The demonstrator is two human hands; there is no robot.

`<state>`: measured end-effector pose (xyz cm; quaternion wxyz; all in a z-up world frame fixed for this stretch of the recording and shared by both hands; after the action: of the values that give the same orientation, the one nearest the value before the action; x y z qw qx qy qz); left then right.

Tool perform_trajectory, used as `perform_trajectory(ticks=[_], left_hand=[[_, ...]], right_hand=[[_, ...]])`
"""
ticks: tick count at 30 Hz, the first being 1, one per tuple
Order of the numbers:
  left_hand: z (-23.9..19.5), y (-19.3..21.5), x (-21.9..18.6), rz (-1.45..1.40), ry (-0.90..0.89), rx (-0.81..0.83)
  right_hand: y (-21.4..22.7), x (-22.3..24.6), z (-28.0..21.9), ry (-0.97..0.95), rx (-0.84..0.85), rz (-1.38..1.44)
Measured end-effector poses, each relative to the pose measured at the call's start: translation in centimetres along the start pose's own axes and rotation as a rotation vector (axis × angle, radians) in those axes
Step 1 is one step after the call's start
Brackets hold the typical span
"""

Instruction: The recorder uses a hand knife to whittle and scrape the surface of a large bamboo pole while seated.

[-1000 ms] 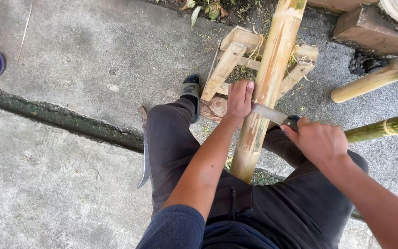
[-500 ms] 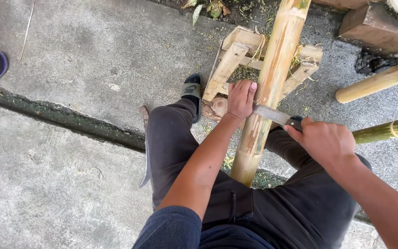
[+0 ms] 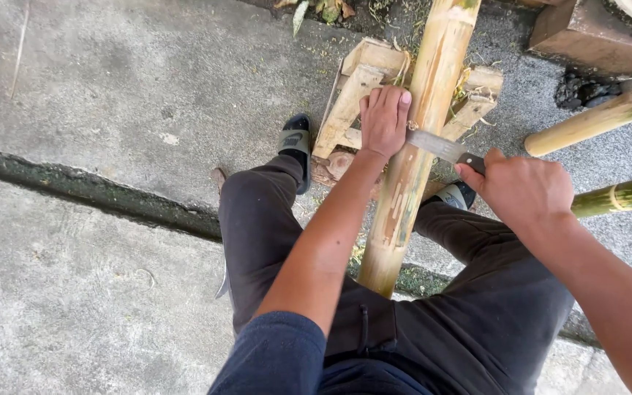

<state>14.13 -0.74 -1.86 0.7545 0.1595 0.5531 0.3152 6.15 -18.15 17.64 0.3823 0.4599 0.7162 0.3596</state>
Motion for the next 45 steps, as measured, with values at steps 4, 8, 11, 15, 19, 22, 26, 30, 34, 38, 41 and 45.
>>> perform_trajectory(ticks=[4, 8, 11, 15, 19, 22, 26, 30, 34, 38, 41, 45], left_hand=[[-2.7, 1.7, -0.5, -0.015, -0.067, 0.098], [-4.7, 2.4, -0.6, -0.086, -0.063, 0.091], [-3.1, 2.3, -1.2, -0.107, -0.064, 0.027], [0.1, 1.1, -1.4, -0.082, -0.035, 0.038], [1.1, 0.9, -1.2, -0.075, -0.060, 0.052], [0.6, -1.3, 0.3, -0.027, 0.023, 0.114], [-1.8, -0.5, 0.0, -0.009, -0.054, 0.144], [-1.1, 0.0, -0.5, -0.044, -0.089, 0.114], [1.3, -0.9, -0.5, -0.139, -0.152, 0.124], [2.0, -1.3, -0.5, -0.210, -0.109, 0.204], [1.5, -1.0, -0.8, -0.289, -0.057, 0.208], [1.4, -1.1, -0.9, -0.296, -0.058, 0.188]], right_hand=[[-0.4, 0.4, -1.8, 0.027, 0.042, -0.004], [-1.2, 0.9, -2.9, 0.069, 0.080, -0.026], [-1.0, 0.6, -2.2, 0.033, 0.105, 0.003], [0.2, -0.9, -0.1, -0.002, 0.045, 0.023], [0.8, -1.0, 0.5, 0.007, 0.019, 0.006], [1.2, -0.8, 0.4, 0.025, 0.010, -0.014], [1.1, -0.5, -0.8, 0.048, 0.061, -0.036], [0.5, -1.0, -0.3, 0.055, 0.070, -0.050], [0.7, -1.6, 1.1, 0.017, 0.070, -0.017], [1.7, -1.9, 1.8, -0.030, 0.082, 0.001], [0.9, -3.3, 1.7, -0.017, 0.072, 0.126], [1.2, -4.8, 0.4, 0.006, 0.072, 0.412]])
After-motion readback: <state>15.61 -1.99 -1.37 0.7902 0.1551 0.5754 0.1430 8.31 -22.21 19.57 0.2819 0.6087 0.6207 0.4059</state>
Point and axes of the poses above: each hand's wrist, its own z-axis towards the middle knuckle, its own y-axis out of the back of the hand, x = y × z, the point moved 4 cm from there along z, towards the middle knuckle, and after that the axes turned 2 degrees about z, right-handed, at the moved point
